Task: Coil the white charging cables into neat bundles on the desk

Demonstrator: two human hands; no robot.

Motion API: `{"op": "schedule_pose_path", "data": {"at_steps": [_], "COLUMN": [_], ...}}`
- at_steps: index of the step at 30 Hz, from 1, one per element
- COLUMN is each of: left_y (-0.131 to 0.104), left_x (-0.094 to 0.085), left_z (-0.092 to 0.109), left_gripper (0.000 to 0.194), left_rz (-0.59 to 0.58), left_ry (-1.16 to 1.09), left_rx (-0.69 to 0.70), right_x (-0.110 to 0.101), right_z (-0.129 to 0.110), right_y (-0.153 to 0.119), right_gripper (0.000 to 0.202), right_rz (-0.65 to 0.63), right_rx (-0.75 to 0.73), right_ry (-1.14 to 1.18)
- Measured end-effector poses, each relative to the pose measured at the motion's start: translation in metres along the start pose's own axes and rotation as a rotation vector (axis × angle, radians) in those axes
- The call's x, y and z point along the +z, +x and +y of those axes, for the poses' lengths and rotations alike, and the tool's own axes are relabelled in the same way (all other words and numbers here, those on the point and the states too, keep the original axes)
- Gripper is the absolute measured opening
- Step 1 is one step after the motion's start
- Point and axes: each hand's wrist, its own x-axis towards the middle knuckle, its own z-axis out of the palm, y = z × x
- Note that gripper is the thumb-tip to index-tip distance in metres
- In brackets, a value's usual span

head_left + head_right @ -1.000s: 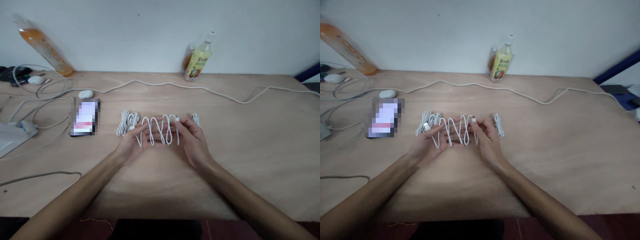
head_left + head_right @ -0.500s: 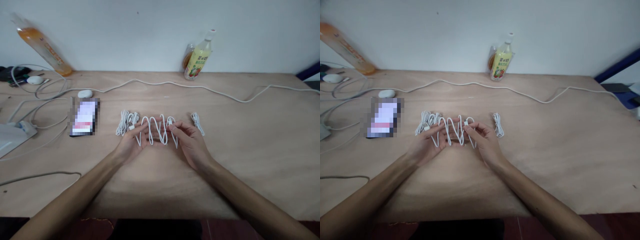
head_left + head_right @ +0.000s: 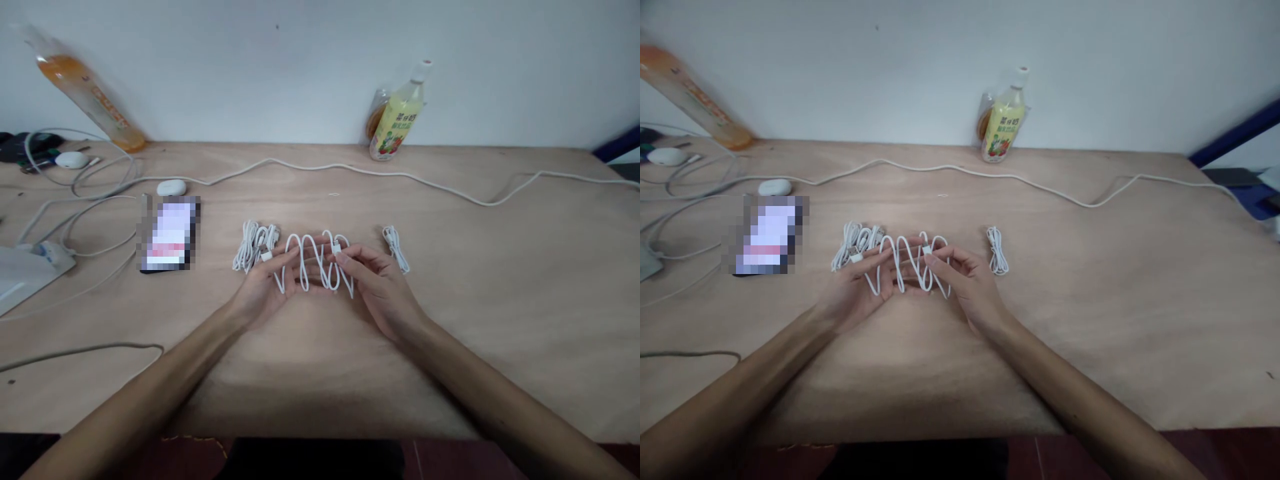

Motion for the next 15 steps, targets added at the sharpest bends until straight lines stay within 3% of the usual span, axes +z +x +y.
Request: {"op": "schedule_pose_path", "data": {"at_steps": [15], "left_y": [-0.0003], "left_x": [0.0009], "left_z": [-0.003], "left_gripper": [0.041], "left_rz": [-0.041], "left_ry": [0.017], "left_rx": [-0.026], "right_x": [-0.0012], "right_z": [0.0015], "right_y": [0.0006], "right_gripper": [0.025], "right_rz": [0.02], "right_rx": [0.022], "right_ry": [-0.04]}}
